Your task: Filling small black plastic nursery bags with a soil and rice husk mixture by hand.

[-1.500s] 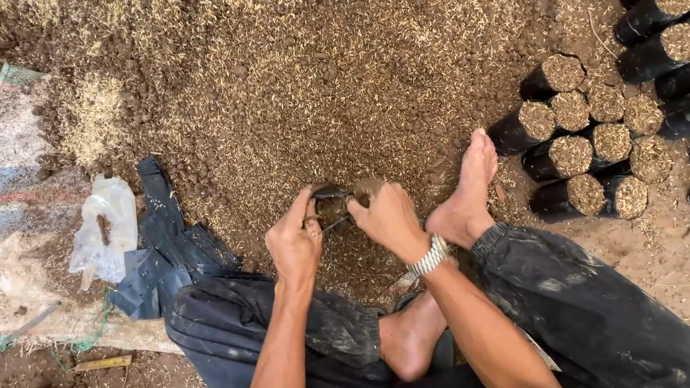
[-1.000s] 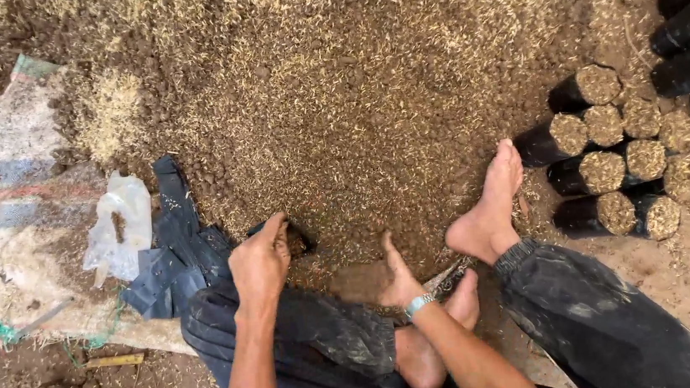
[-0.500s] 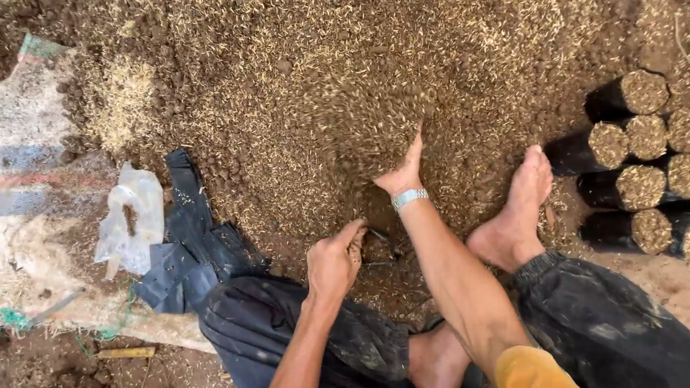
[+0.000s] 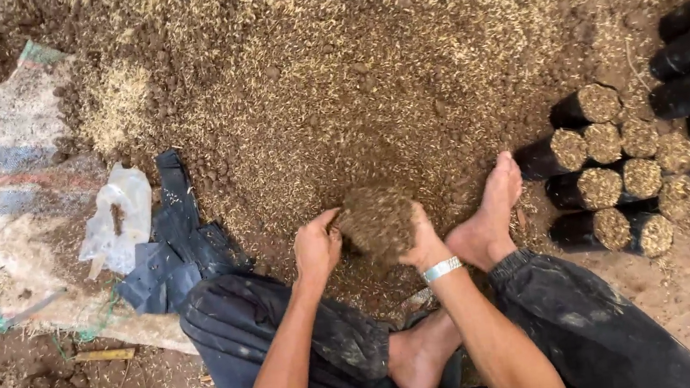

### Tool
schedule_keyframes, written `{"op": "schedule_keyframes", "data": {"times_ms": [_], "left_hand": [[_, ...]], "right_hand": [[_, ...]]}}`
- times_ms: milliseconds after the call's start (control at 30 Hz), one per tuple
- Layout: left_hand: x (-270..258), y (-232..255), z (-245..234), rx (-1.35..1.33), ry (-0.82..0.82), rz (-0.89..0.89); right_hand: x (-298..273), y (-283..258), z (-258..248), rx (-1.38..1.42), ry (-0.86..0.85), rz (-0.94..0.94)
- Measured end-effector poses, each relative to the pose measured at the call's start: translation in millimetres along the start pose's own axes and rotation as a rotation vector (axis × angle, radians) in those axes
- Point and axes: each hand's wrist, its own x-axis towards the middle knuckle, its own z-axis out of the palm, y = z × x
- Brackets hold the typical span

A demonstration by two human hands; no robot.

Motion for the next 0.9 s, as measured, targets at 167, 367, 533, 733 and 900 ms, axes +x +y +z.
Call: {"op": "schedule_keyframes", "data": {"times_ms": [167,367,533,733,900], "left_hand": [[3,-32,25,-0.016,-0.029,-0.02],[-8,-17,10,-0.036,-0.017,-0.055],[-10,-16,13,0.016,-0.043,-0.097],[-15,-2,2,-0.037,-0.036,-0.004],[21,-22,-18,-0.043,0.387,-0.376]], "right_hand": [[-83,19,76,-0.088,0.078,-0.022],[-85,16,51,-1.172,0.175,-0.26],[-61,44,63,-1.555,0.166,-0.576],[-45,23,65,-1.945,0.219,-0.771],[-49,-71,68,-1.126,0.244,-1.148]]}}
